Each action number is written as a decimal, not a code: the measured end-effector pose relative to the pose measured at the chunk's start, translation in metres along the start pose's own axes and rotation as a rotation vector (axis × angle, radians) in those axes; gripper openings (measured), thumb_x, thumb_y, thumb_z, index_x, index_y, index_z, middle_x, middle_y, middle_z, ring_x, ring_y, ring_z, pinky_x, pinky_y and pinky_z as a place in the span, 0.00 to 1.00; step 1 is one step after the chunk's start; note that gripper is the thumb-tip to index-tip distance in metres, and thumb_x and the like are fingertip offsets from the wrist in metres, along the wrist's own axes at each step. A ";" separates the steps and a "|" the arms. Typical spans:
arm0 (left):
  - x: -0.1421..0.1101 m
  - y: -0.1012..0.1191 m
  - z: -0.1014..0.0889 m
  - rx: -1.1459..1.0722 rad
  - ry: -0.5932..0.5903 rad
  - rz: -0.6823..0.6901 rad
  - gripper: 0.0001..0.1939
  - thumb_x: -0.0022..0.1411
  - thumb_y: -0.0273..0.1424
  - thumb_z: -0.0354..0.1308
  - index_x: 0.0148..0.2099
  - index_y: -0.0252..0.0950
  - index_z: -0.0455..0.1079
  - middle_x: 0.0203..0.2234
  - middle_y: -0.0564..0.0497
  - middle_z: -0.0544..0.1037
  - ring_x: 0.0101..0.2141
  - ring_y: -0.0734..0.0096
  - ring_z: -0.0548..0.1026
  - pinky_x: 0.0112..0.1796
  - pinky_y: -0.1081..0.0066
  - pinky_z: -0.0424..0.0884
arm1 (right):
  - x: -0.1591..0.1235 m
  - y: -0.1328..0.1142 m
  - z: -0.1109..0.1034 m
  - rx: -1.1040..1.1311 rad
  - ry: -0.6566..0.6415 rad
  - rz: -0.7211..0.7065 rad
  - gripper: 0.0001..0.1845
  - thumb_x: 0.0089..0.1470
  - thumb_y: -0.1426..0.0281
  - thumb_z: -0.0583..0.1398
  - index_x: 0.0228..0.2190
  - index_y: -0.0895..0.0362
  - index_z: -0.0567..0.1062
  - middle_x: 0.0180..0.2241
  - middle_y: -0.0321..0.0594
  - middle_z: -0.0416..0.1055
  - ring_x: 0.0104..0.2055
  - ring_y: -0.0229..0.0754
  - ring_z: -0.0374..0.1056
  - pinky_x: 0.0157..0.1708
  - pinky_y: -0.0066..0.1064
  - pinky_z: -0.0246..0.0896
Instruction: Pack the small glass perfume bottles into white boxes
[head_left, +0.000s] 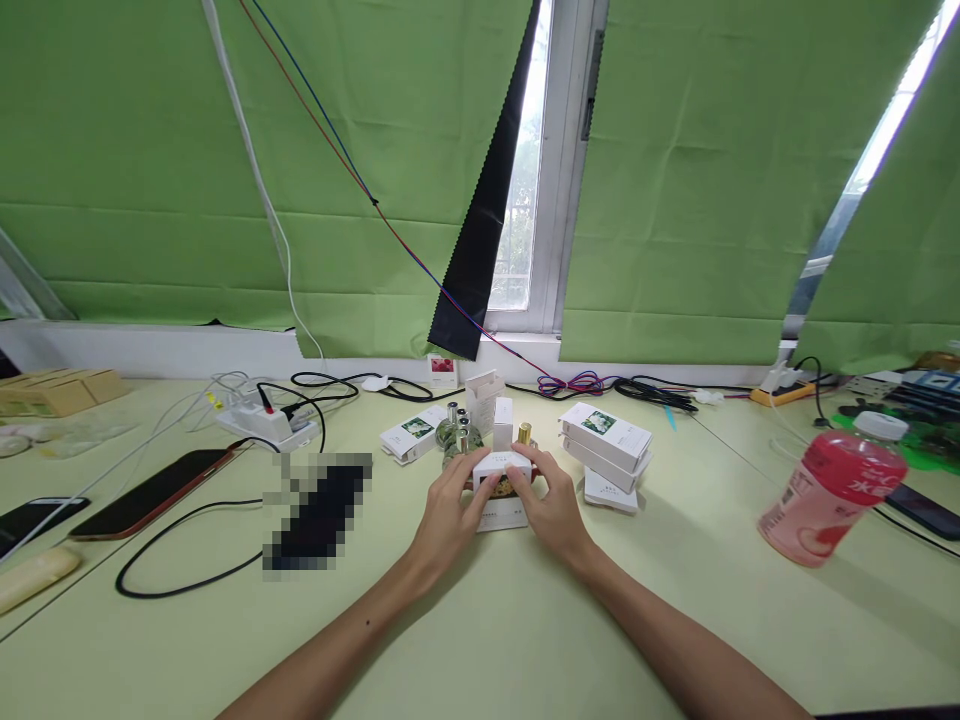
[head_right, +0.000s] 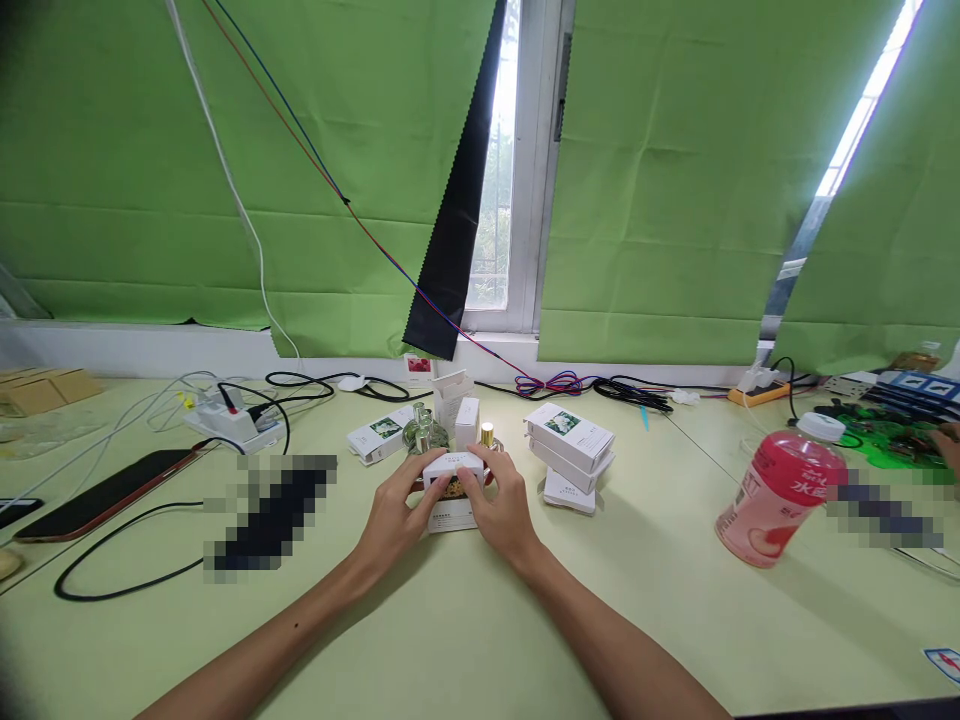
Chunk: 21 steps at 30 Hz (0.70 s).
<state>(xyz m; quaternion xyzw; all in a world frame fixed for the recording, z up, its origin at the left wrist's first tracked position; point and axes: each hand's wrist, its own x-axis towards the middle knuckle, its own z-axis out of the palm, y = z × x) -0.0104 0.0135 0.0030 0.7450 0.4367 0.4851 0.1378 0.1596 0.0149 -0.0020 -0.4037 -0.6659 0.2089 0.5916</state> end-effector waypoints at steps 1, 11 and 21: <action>0.000 0.000 0.000 -0.007 0.000 -0.006 0.17 0.71 0.41 0.52 0.57 0.42 0.70 0.49 0.48 0.78 0.47 0.64 0.76 0.43 0.66 0.77 | 0.000 0.000 0.000 0.001 0.000 0.007 0.19 0.62 0.61 0.59 0.50 0.58 0.76 0.45 0.46 0.77 0.44 0.46 0.70 0.40 0.36 0.67; 0.002 0.005 -0.001 -0.056 0.017 -0.014 0.18 0.69 0.42 0.54 0.54 0.38 0.72 0.46 0.46 0.80 0.44 0.62 0.78 0.40 0.65 0.78 | 0.000 0.004 0.001 0.006 0.004 0.006 0.19 0.62 0.59 0.59 0.48 0.58 0.78 0.43 0.46 0.78 0.42 0.45 0.70 0.39 0.35 0.68; 0.002 0.005 -0.002 -0.060 0.008 -0.024 0.18 0.68 0.42 0.55 0.53 0.38 0.72 0.46 0.46 0.80 0.43 0.63 0.78 0.41 0.66 0.77 | 0.001 0.009 0.001 -0.029 0.013 -0.040 0.18 0.62 0.61 0.58 0.48 0.58 0.76 0.42 0.46 0.77 0.41 0.45 0.70 0.40 0.35 0.68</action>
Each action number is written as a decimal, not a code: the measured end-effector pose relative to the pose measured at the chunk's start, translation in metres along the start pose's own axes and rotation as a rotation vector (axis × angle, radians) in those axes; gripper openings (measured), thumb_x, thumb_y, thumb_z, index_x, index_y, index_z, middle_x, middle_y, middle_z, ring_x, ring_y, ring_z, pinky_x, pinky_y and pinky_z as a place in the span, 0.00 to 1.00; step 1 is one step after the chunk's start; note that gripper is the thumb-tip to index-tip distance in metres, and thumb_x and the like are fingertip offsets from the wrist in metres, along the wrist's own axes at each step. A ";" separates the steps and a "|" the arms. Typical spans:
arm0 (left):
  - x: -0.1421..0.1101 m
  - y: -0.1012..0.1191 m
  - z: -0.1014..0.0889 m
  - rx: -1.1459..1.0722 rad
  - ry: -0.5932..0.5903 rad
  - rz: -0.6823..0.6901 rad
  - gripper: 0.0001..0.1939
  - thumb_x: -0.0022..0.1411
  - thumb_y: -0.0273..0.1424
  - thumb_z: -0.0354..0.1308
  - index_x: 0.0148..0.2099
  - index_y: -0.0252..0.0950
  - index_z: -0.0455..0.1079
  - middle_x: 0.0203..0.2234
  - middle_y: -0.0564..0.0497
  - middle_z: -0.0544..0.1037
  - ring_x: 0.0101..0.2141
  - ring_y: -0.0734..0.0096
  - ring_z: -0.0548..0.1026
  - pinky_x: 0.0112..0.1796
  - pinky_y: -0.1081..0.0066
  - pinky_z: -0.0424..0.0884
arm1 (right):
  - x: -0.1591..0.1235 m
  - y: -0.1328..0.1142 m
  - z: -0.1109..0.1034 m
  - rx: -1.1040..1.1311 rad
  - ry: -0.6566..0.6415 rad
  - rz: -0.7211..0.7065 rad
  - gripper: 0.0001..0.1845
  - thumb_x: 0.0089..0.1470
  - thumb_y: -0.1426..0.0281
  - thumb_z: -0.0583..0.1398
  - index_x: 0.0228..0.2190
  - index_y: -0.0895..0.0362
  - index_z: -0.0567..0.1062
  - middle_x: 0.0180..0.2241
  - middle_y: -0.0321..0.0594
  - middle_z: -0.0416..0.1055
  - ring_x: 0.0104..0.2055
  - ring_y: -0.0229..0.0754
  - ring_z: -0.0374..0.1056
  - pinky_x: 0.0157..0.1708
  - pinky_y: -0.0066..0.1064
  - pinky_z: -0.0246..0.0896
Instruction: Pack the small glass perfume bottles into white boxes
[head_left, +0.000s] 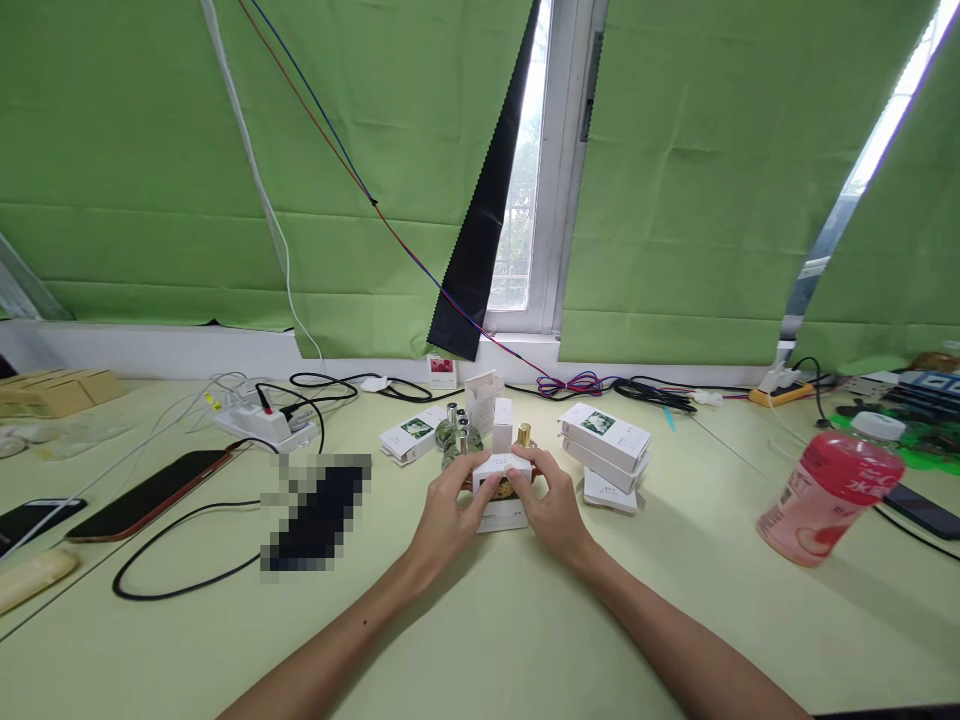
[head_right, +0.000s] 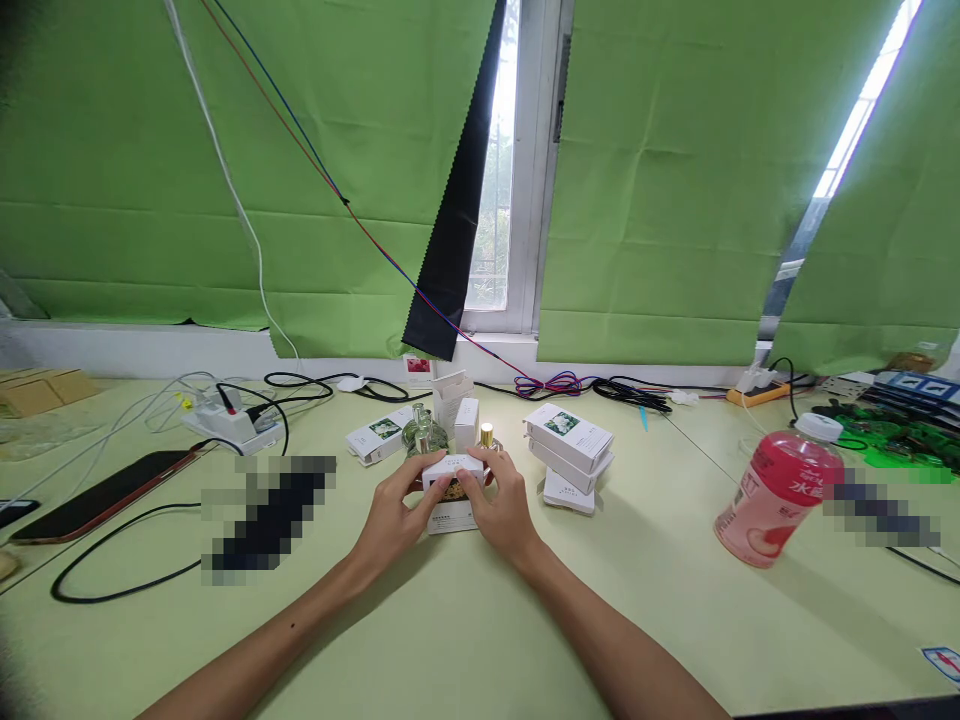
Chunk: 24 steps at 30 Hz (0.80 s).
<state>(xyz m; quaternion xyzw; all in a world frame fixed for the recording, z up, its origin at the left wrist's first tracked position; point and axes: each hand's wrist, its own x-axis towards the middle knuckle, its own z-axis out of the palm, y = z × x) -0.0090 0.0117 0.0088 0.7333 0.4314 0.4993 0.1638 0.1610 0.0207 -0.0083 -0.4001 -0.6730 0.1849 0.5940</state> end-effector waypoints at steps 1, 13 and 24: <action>0.000 0.000 0.000 0.008 -0.003 -0.002 0.18 0.68 0.42 0.54 0.53 0.38 0.71 0.46 0.47 0.80 0.43 0.64 0.78 0.41 0.66 0.77 | 0.000 0.001 0.000 -0.002 -0.003 -0.001 0.18 0.62 0.60 0.58 0.48 0.58 0.76 0.42 0.46 0.76 0.41 0.44 0.70 0.40 0.35 0.68; -0.003 -0.002 -0.002 0.088 -0.082 -0.006 0.22 0.69 0.44 0.54 0.60 0.39 0.69 0.48 0.46 0.80 0.31 0.70 0.75 0.34 0.69 0.75 | 0.001 0.000 0.001 0.002 -0.020 0.024 0.23 0.64 0.59 0.56 0.54 0.59 0.72 0.46 0.47 0.76 0.43 0.46 0.70 0.42 0.36 0.67; -0.004 -0.001 -0.001 0.107 -0.113 0.020 0.26 0.66 0.44 0.56 0.61 0.37 0.69 0.34 0.49 0.81 0.23 0.74 0.70 0.26 0.73 0.70 | 0.002 -0.005 -0.002 -0.021 -0.023 0.048 0.22 0.65 0.58 0.54 0.53 0.57 0.73 0.42 0.44 0.77 0.38 0.44 0.69 0.41 0.36 0.67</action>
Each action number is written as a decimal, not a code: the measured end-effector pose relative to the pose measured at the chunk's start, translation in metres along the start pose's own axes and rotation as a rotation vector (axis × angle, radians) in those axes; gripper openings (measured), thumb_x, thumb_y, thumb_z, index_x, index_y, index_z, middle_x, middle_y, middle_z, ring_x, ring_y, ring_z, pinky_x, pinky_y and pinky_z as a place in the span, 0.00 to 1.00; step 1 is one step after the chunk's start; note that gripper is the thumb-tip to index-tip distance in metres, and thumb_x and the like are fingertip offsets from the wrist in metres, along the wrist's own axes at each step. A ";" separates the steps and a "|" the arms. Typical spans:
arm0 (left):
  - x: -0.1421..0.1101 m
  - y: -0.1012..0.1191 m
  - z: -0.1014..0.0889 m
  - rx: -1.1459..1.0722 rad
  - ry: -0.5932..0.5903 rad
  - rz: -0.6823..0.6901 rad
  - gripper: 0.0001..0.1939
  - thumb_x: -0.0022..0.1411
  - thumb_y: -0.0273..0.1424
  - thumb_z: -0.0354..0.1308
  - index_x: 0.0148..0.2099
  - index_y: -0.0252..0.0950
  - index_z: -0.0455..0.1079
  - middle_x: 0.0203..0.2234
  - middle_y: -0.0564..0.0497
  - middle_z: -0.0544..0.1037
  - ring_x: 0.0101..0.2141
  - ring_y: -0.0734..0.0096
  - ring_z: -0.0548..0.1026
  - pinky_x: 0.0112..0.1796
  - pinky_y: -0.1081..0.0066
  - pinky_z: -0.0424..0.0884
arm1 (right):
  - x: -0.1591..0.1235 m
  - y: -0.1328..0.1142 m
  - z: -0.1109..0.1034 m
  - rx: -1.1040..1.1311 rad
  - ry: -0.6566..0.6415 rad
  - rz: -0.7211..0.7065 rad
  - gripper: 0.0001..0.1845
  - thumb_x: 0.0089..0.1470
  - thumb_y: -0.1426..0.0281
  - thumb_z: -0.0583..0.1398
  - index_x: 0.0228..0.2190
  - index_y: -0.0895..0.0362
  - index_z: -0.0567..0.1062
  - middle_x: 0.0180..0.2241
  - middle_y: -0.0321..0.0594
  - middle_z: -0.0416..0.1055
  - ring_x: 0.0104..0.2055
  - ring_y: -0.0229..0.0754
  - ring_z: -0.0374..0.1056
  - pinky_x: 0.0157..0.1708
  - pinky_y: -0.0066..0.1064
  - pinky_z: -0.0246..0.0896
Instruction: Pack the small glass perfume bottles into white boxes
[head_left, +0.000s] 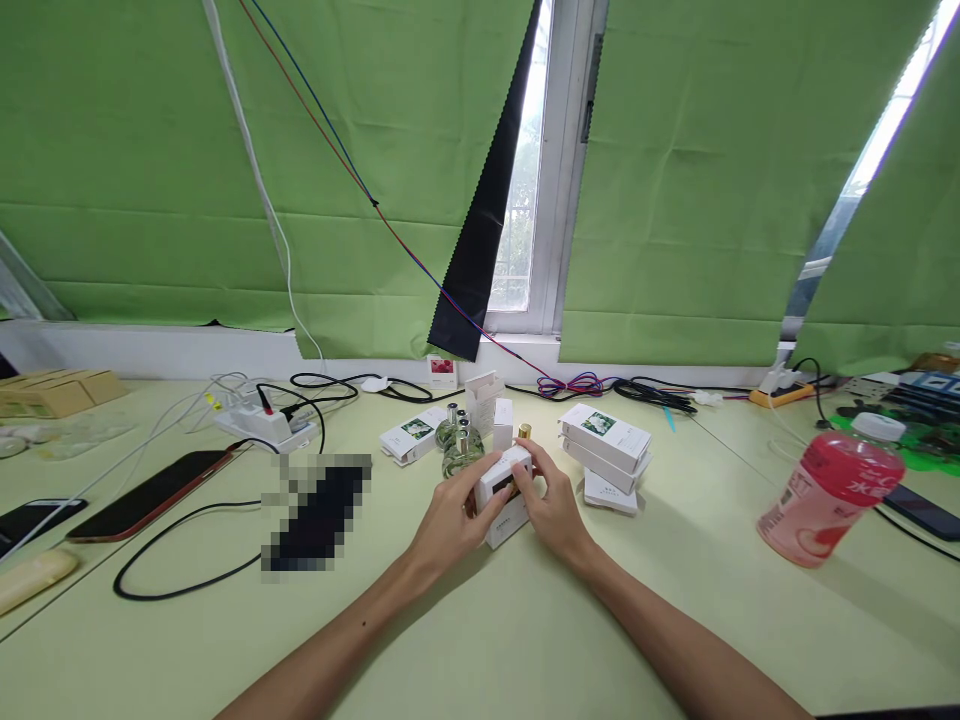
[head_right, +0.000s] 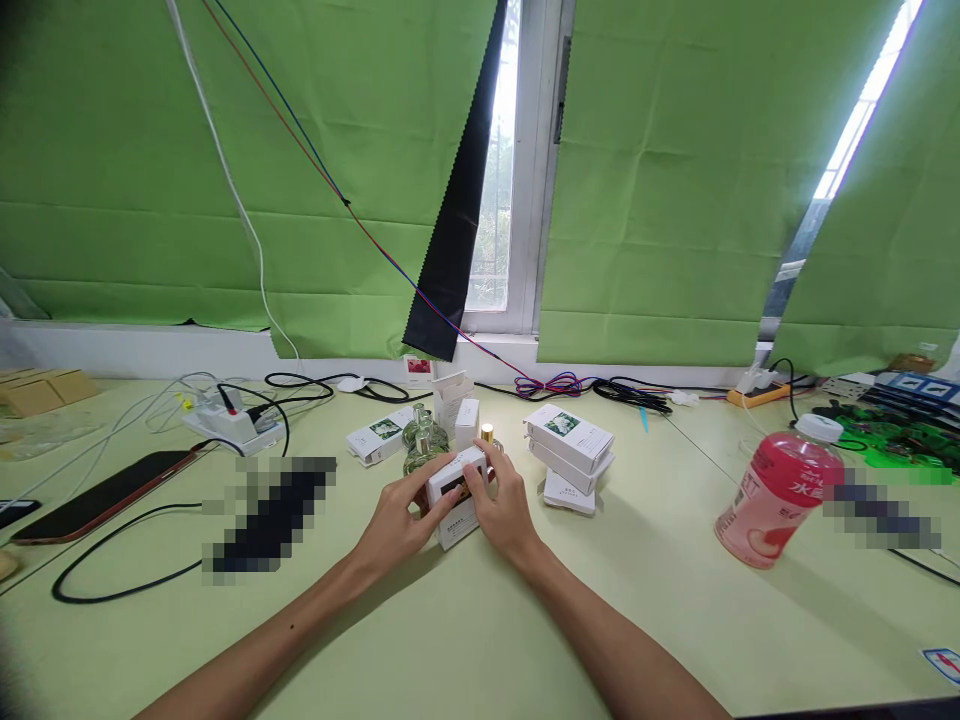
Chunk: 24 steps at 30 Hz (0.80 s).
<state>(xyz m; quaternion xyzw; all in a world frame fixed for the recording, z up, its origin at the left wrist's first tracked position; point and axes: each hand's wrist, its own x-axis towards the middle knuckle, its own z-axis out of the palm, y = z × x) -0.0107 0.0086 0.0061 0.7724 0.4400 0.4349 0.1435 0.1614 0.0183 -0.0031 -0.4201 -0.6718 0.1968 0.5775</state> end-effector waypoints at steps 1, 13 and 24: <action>0.000 0.001 0.000 0.003 0.000 0.001 0.26 0.66 0.45 0.56 0.60 0.37 0.69 0.33 0.49 0.81 0.23 0.74 0.70 0.26 0.73 0.70 | 0.000 0.000 0.000 -0.001 -0.003 0.002 0.22 0.65 0.58 0.54 0.53 0.57 0.73 0.42 0.44 0.77 0.38 0.44 0.69 0.42 0.36 0.67; 0.000 0.004 -0.001 -0.001 0.013 -0.011 0.24 0.65 0.44 0.58 0.58 0.38 0.71 0.32 0.50 0.82 0.25 0.72 0.74 0.28 0.72 0.73 | 0.002 0.001 0.000 0.040 -0.049 0.013 0.21 0.65 0.57 0.53 0.51 0.56 0.73 0.43 0.43 0.76 0.42 0.45 0.70 0.43 0.35 0.66; 0.003 0.003 -0.002 -0.068 0.039 -0.137 0.23 0.64 0.46 0.58 0.53 0.37 0.71 0.25 0.54 0.77 0.21 0.74 0.68 0.22 0.75 0.66 | 0.000 -0.002 0.002 0.058 -0.100 0.070 0.23 0.66 0.57 0.52 0.54 0.57 0.71 0.45 0.45 0.76 0.42 0.45 0.72 0.42 0.34 0.68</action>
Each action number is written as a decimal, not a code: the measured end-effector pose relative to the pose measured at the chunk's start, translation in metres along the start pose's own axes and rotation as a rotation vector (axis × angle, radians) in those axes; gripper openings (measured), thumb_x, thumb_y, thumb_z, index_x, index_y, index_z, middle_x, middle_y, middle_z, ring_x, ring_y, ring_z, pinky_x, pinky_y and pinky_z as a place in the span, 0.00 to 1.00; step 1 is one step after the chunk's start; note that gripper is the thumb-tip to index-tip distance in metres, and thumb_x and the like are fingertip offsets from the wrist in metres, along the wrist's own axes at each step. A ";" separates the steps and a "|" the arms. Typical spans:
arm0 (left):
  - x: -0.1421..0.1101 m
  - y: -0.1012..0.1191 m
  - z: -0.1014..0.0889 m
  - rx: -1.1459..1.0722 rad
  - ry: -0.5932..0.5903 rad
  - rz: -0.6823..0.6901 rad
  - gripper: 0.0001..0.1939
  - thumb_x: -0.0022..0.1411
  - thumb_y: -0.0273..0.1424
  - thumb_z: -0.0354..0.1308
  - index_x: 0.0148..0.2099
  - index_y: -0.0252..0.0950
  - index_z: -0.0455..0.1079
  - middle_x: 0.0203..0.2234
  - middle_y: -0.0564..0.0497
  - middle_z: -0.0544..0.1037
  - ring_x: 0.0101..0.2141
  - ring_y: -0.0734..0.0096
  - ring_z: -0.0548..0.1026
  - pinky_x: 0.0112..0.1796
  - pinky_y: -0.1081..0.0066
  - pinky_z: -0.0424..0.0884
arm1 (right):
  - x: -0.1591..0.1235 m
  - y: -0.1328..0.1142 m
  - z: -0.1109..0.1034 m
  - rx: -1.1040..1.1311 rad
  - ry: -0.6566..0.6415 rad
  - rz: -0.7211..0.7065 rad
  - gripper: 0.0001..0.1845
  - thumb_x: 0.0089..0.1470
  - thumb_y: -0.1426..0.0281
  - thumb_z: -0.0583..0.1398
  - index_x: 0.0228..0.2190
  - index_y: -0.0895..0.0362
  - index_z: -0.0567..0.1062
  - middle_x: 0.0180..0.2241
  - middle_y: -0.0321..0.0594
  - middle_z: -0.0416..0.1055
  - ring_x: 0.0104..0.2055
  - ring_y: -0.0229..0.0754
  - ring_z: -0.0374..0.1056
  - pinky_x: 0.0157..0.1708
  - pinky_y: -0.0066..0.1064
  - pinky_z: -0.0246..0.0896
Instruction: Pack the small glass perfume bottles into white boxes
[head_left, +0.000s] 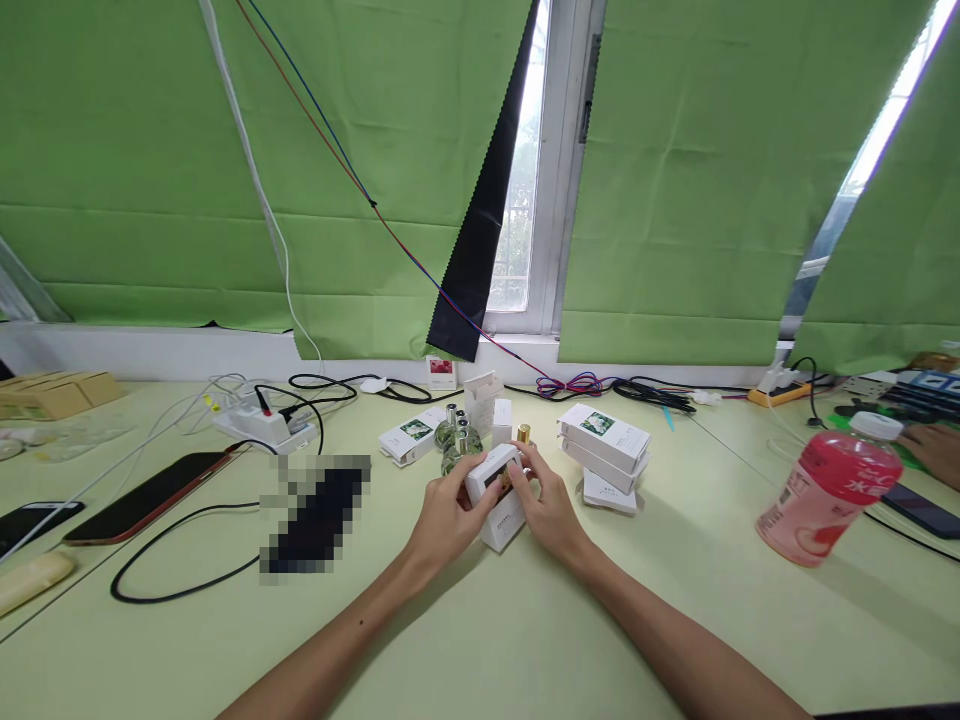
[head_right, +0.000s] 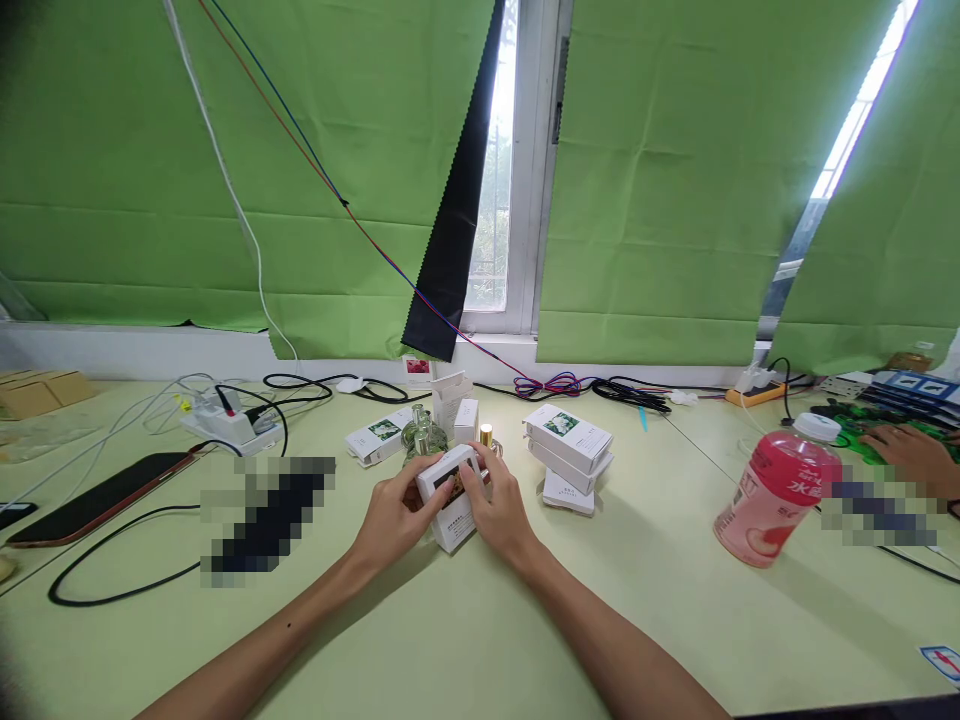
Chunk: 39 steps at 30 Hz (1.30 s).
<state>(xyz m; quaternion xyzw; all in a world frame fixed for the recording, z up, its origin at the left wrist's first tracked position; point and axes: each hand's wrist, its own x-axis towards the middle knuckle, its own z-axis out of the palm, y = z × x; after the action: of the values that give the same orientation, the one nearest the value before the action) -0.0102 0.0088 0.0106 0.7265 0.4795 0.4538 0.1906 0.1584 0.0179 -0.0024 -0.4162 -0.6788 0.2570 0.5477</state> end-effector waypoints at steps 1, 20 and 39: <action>0.000 -0.001 0.000 -0.007 0.008 -0.017 0.23 0.63 0.47 0.58 0.53 0.37 0.71 0.24 0.55 0.76 0.20 0.74 0.67 0.22 0.75 0.65 | 0.000 0.000 0.000 0.006 -0.004 0.010 0.24 0.66 0.57 0.53 0.55 0.57 0.70 0.45 0.45 0.76 0.42 0.45 0.72 0.41 0.34 0.68; 0.002 -0.005 -0.001 -0.194 -0.056 -0.212 0.18 0.62 0.48 0.58 0.41 0.37 0.70 0.13 0.61 0.67 0.12 0.76 0.64 0.16 0.77 0.59 | -0.003 -0.007 -0.005 -0.097 -0.162 -0.141 0.37 0.51 0.65 0.65 0.61 0.56 0.63 0.59 0.50 0.65 0.62 0.51 0.61 0.63 0.45 0.57; -0.005 0.001 0.001 -0.068 -0.081 -0.063 0.23 0.65 0.47 0.55 0.54 0.36 0.70 0.25 0.53 0.76 0.24 0.71 0.71 0.26 0.73 0.67 | -0.008 -0.009 0.006 -0.215 -0.063 -0.231 0.36 0.43 0.72 0.65 0.55 0.55 0.65 0.53 0.49 0.64 0.56 0.53 0.64 0.56 0.46 0.64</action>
<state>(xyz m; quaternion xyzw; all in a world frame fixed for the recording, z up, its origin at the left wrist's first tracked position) -0.0096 0.0040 0.0081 0.7219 0.4782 0.4340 0.2486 0.1508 0.0074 -0.0007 -0.3835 -0.7626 0.1310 0.5042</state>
